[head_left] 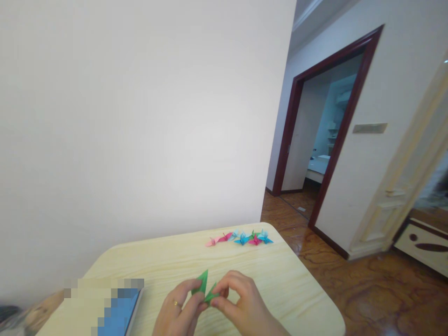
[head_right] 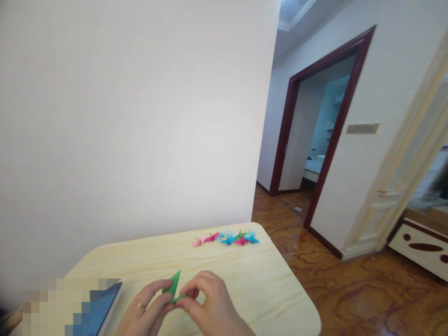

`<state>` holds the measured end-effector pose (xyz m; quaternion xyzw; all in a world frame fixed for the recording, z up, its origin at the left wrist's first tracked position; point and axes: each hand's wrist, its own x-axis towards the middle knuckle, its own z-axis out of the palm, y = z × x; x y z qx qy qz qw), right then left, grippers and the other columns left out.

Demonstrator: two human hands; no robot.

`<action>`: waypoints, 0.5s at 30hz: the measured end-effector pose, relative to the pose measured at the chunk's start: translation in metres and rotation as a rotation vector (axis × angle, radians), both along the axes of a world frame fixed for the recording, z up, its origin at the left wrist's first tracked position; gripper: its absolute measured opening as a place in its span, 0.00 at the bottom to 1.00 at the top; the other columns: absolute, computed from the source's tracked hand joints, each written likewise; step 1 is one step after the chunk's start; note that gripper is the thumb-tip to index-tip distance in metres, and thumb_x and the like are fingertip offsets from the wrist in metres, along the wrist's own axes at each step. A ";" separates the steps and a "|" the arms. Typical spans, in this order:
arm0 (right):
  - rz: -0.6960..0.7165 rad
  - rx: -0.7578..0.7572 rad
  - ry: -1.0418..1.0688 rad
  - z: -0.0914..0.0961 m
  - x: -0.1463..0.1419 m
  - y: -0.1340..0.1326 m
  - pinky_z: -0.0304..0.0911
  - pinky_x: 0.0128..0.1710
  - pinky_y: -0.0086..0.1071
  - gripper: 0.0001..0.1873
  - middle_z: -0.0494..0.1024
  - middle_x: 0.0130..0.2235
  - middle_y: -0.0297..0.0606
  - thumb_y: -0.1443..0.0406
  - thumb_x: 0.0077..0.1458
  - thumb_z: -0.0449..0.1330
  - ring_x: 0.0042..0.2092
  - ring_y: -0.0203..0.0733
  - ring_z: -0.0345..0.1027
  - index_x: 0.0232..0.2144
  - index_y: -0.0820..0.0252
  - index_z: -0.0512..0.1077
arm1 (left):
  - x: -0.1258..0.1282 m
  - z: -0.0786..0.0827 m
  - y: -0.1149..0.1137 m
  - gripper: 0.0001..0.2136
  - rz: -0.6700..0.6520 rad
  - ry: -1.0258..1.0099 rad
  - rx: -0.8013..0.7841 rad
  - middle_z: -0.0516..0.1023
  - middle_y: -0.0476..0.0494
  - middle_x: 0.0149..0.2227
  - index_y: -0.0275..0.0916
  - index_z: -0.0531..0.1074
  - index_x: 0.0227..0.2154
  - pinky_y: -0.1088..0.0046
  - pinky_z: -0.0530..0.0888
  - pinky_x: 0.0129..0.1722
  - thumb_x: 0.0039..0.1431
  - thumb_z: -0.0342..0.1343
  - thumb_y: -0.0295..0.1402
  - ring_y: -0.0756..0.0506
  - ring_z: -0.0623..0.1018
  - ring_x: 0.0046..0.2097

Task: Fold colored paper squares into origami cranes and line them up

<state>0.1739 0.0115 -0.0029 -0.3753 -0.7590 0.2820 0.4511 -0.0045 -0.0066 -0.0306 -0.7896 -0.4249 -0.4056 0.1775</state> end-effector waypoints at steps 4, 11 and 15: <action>0.009 0.023 0.004 0.000 0.001 -0.001 0.60 0.34 0.26 0.08 0.73 0.26 0.31 0.71 0.43 0.65 0.31 0.35 0.67 0.29 0.57 0.74 | 0.001 0.001 -0.001 0.11 0.013 0.029 -0.026 0.77 0.41 0.37 0.41 0.71 0.31 0.73 0.76 0.34 0.61 0.44 0.32 0.46 0.78 0.38; -0.002 0.008 0.000 0.000 0.001 -0.003 0.60 0.33 0.26 0.04 0.72 0.26 0.31 0.69 0.43 0.65 0.31 0.35 0.66 0.25 0.58 0.73 | 0.002 0.002 -0.004 0.09 0.010 -0.013 -0.009 0.76 0.42 0.37 0.42 0.72 0.34 0.72 0.76 0.37 0.60 0.46 0.35 0.45 0.78 0.39; 0.004 0.007 0.020 -0.001 0.001 -0.004 0.60 0.33 0.27 0.04 0.72 0.26 0.31 0.70 0.43 0.65 0.32 0.36 0.66 0.25 0.58 0.73 | 0.002 0.002 -0.003 0.09 0.011 -0.018 0.002 0.76 0.42 0.37 0.43 0.72 0.33 0.72 0.76 0.37 0.60 0.46 0.34 0.46 0.77 0.40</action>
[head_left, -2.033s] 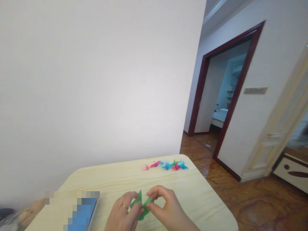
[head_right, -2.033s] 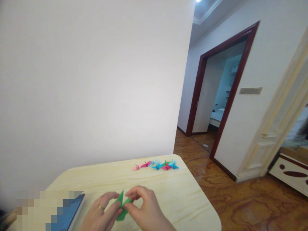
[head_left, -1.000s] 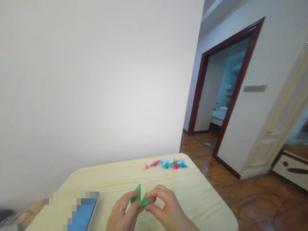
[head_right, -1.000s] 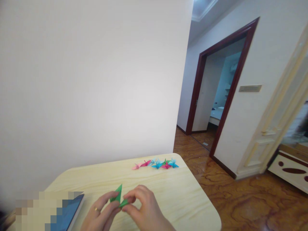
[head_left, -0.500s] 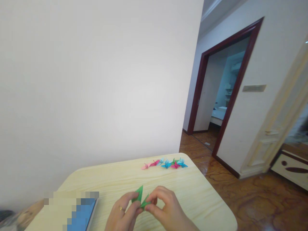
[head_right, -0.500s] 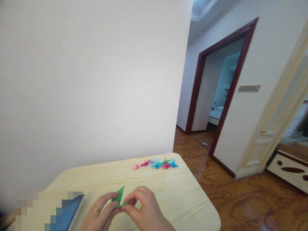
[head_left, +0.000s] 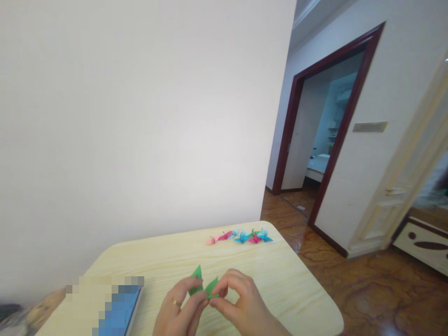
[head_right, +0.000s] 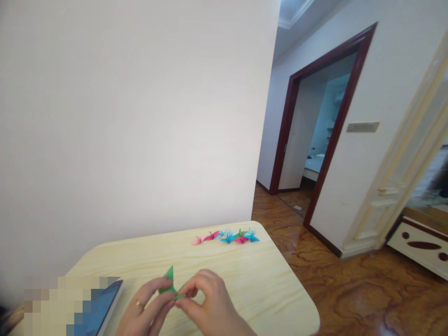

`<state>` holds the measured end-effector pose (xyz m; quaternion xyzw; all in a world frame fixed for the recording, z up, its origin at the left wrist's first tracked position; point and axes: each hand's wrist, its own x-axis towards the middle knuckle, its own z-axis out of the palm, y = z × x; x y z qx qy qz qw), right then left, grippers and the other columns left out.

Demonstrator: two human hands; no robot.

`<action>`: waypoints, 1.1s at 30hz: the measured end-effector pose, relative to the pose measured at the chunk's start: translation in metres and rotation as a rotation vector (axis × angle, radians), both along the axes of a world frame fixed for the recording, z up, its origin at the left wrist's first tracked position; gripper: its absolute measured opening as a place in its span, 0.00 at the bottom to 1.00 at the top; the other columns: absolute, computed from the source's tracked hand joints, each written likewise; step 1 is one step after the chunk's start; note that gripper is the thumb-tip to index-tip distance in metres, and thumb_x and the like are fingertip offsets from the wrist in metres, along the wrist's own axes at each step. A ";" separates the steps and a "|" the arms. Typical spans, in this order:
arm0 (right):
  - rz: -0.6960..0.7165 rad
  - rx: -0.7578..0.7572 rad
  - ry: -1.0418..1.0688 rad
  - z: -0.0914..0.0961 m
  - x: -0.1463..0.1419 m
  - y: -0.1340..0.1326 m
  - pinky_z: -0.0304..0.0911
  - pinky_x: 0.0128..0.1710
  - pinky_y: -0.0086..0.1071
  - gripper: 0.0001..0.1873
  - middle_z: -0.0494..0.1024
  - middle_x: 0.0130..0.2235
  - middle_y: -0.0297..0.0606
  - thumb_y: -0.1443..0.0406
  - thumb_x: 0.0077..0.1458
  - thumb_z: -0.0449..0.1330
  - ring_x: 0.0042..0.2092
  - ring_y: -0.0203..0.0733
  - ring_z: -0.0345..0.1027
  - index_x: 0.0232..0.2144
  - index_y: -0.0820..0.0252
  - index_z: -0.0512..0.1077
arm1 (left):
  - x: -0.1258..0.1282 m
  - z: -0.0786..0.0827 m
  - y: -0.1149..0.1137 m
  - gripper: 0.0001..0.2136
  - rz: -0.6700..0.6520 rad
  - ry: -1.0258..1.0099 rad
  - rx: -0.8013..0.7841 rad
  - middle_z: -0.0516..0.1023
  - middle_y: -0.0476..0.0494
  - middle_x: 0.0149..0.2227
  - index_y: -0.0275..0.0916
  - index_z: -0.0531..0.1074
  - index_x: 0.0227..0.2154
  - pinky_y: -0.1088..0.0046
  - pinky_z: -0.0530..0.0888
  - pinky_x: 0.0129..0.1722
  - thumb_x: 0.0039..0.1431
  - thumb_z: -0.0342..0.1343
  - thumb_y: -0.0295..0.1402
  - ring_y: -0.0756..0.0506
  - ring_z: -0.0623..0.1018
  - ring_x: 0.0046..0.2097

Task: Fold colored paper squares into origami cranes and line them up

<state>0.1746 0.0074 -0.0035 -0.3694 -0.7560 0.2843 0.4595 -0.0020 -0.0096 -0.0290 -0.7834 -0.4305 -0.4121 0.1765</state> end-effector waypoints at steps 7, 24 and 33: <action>0.010 0.000 0.077 0.001 -0.002 -0.001 0.60 0.34 0.27 0.05 0.73 0.26 0.32 0.71 0.42 0.65 0.32 0.36 0.67 0.22 0.59 0.72 | -0.003 -0.002 -0.001 0.09 -0.019 0.058 0.012 0.76 0.40 0.38 0.42 0.72 0.34 0.70 0.76 0.37 0.59 0.46 0.29 0.45 0.77 0.41; 0.171 0.133 -0.199 0.021 0.003 -0.002 0.52 0.53 0.38 0.31 0.66 0.49 0.40 0.71 0.40 0.64 0.52 0.44 0.56 0.49 0.53 0.64 | -0.002 -0.002 -0.005 0.08 -0.151 -0.184 -0.138 0.74 0.42 0.38 0.41 0.70 0.31 0.75 0.76 0.38 0.60 0.46 0.30 0.47 0.77 0.40; 0.215 0.065 -0.211 0.021 -0.001 0.004 0.56 0.49 0.30 0.22 0.68 0.45 0.38 0.73 0.40 0.63 0.49 0.40 0.60 0.41 0.57 0.67 | -0.006 -0.004 -0.007 0.05 -0.195 -0.211 -0.095 0.75 0.44 0.34 0.42 0.71 0.34 0.78 0.75 0.37 0.59 0.50 0.32 0.48 0.77 0.38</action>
